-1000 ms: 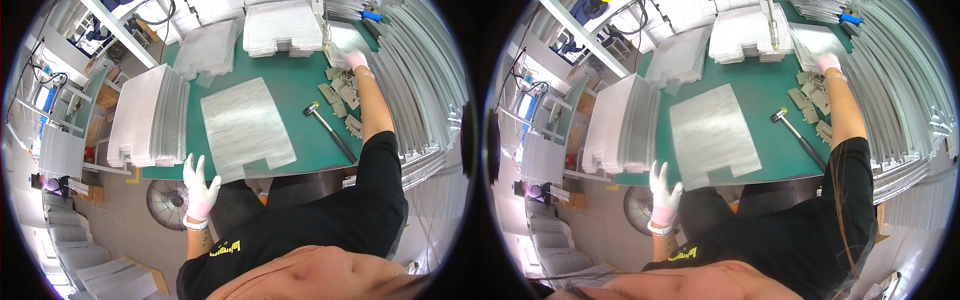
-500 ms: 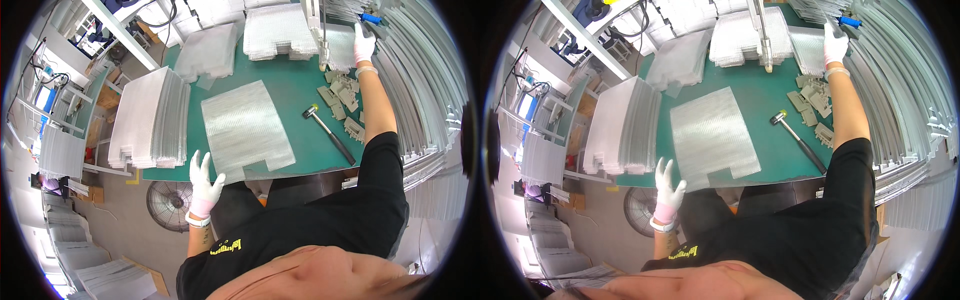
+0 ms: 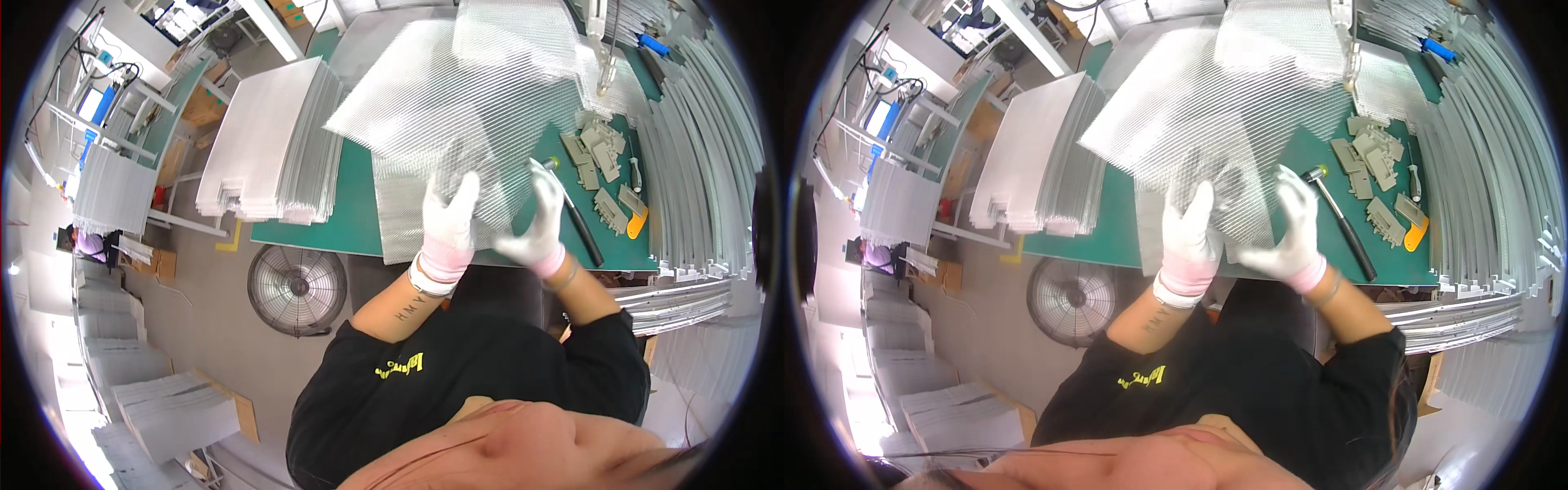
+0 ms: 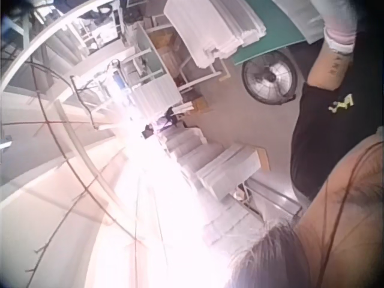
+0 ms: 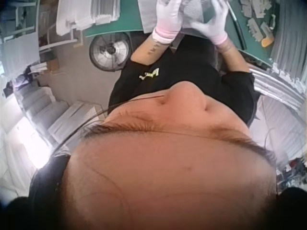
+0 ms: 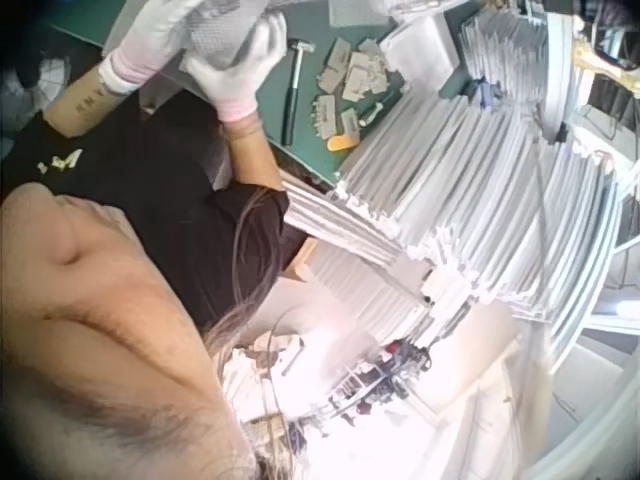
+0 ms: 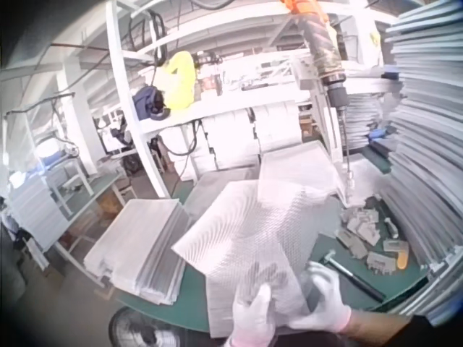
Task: The person assembles air filters by placing a mesh sheet onto a plastic frame and securing it with a hammer. They repeat this process for multiple units, stacking the finished filters on the table.
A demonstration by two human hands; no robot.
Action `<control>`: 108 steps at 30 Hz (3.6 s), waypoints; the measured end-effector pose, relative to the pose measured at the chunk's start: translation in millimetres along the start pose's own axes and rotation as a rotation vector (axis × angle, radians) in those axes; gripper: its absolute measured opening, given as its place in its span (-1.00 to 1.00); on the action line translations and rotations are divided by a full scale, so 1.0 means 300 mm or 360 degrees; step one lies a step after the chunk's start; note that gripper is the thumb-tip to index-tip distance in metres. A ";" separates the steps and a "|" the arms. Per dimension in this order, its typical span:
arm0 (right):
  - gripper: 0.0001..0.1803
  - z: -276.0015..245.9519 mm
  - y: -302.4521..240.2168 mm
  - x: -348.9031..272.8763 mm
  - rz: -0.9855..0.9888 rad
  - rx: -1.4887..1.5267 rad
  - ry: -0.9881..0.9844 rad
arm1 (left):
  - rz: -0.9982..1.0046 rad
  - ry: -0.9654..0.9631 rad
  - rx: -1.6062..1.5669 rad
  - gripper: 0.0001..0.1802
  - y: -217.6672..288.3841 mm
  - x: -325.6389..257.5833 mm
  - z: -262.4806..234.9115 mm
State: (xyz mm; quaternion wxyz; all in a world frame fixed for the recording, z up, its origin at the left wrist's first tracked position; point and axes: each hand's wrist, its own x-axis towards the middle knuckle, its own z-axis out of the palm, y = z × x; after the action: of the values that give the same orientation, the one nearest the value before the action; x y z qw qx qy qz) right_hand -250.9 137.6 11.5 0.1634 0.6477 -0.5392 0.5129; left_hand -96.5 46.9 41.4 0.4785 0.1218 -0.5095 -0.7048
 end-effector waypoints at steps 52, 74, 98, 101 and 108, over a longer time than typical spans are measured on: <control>-0.51 -0.161 0.353 0.066 0.1152 -0.0846 -0.0560 | 0.0502 -0.0275 0.2652 -0.23 0.157 0.031 -0.405; -0.64 -0.350 0.336 -0.034 0.0652 -0.0970 -0.0177 | 0.2049 -0.0996 -0.0918 -0.84 0.705 -0.249 -0.019; -0.74 0.075 -0.312 -0.565 0.2219 0.1621 -0.0492 | -0.0976 0.1024 -0.0080 -0.78 -0.193 -0.415 -0.370; -0.81 0.147 -0.311 -0.558 0.2308 0.1880 -0.0261 | -0.1100 0.1054 -0.0206 -0.69 -0.192 -0.452 -0.370; -0.83 0.259 -0.311 -0.506 0.2242 0.1733 -0.0226 | -0.0943 0.0957 -0.0492 -0.71 -0.198 -0.502 -0.366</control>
State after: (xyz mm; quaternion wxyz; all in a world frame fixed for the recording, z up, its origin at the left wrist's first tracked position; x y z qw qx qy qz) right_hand -115.9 192.7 -117.1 -0.5536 0.1841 -0.5026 0.6380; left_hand 20.4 102.6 -105.3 0.3954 0.3889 -0.1796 -0.8125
